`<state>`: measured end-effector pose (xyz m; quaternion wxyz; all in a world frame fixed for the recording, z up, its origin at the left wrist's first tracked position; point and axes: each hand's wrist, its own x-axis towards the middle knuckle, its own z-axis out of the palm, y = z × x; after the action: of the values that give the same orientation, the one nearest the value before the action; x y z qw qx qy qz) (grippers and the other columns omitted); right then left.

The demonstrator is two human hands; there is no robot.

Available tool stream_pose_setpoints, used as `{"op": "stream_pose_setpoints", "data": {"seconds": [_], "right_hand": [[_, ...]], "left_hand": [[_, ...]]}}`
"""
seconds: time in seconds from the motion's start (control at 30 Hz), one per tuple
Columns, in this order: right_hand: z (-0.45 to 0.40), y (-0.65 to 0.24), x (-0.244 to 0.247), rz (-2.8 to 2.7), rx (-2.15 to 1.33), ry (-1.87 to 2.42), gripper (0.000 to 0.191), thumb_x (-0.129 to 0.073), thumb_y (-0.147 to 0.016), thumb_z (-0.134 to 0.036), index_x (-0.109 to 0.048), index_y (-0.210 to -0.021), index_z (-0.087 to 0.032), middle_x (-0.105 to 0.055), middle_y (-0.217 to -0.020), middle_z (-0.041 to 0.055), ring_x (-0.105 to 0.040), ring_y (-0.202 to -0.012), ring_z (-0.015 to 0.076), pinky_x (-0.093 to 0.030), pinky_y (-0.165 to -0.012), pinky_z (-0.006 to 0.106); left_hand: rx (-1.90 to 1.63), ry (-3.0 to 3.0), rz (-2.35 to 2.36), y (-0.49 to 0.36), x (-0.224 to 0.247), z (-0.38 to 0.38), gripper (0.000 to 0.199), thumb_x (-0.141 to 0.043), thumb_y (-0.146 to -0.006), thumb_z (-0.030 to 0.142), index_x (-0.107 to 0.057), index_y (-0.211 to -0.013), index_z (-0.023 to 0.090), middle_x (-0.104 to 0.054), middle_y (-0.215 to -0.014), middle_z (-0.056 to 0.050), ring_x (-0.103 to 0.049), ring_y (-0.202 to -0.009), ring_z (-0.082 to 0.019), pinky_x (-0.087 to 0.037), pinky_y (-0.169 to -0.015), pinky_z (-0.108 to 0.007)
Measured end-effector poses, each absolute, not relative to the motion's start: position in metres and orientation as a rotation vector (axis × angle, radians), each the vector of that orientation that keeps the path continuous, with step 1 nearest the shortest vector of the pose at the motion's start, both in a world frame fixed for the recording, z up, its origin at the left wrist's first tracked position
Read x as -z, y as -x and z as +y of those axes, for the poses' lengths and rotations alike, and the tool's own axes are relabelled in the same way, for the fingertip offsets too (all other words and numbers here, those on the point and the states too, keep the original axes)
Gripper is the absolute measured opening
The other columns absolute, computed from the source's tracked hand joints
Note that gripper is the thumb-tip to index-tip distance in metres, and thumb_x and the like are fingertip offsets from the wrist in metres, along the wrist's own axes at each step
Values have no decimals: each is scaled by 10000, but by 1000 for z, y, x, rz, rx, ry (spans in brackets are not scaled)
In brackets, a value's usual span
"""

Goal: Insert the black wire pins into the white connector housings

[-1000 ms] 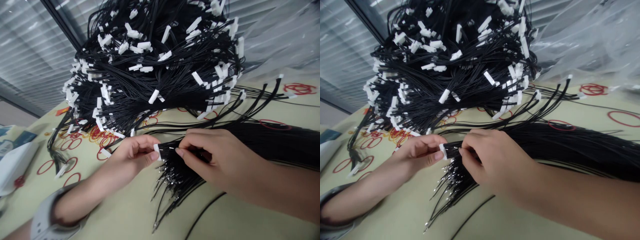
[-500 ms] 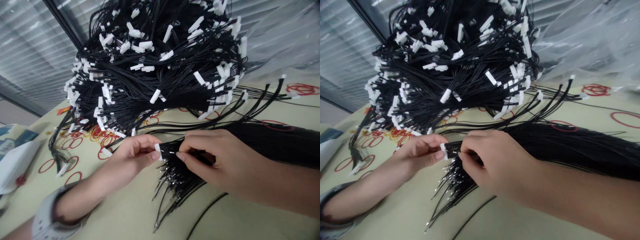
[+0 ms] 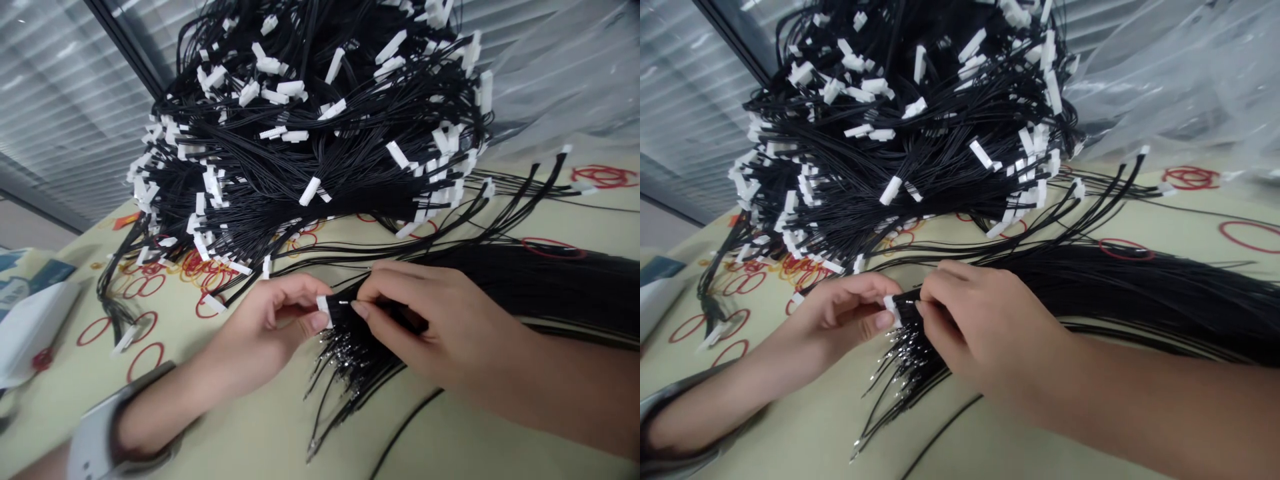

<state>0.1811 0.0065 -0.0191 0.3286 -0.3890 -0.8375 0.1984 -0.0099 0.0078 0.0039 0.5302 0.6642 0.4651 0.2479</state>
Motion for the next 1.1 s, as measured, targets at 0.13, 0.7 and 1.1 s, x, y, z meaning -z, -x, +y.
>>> {"op": "stream_pose_setpoints", "data": {"seconds": [0.13,0.7,1.1], "right_hand": [[10,-181,14,-2057,-376,928,112,-468,-831,-135,-561,-773,-160,-523,-772,-5,-495,-708,62,-390,-654,177],[8,-176,11,-2148,-530,1154,127,-499,-791,-148,-580,-702,-187,-543,-685,-52,-475,-596,42,-349,-539,181],[7,-177,14,-2202,-495,1024,144,-467,-836,-162,-592,-773,-196,-571,-743,-33,-515,-652,66,-377,-602,199]], "left_hand": [[-641,-1497,1063,11,-5,13,48,-520,-827,126,-558,-855,135,-583,-754,14,-493,-679,-68,-371,-615,-151],[-575,-1490,1065,10,-3,9,84,-530,-825,162,-570,-893,132,-593,-790,-11,-498,-709,-95,-372,-634,-187],[-564,-1538,1112,9,-4,6,73,-542,-813,165,-564,-875,133,-584,-773,-8,-502,-714,-105,-389,-638,-198]]}}
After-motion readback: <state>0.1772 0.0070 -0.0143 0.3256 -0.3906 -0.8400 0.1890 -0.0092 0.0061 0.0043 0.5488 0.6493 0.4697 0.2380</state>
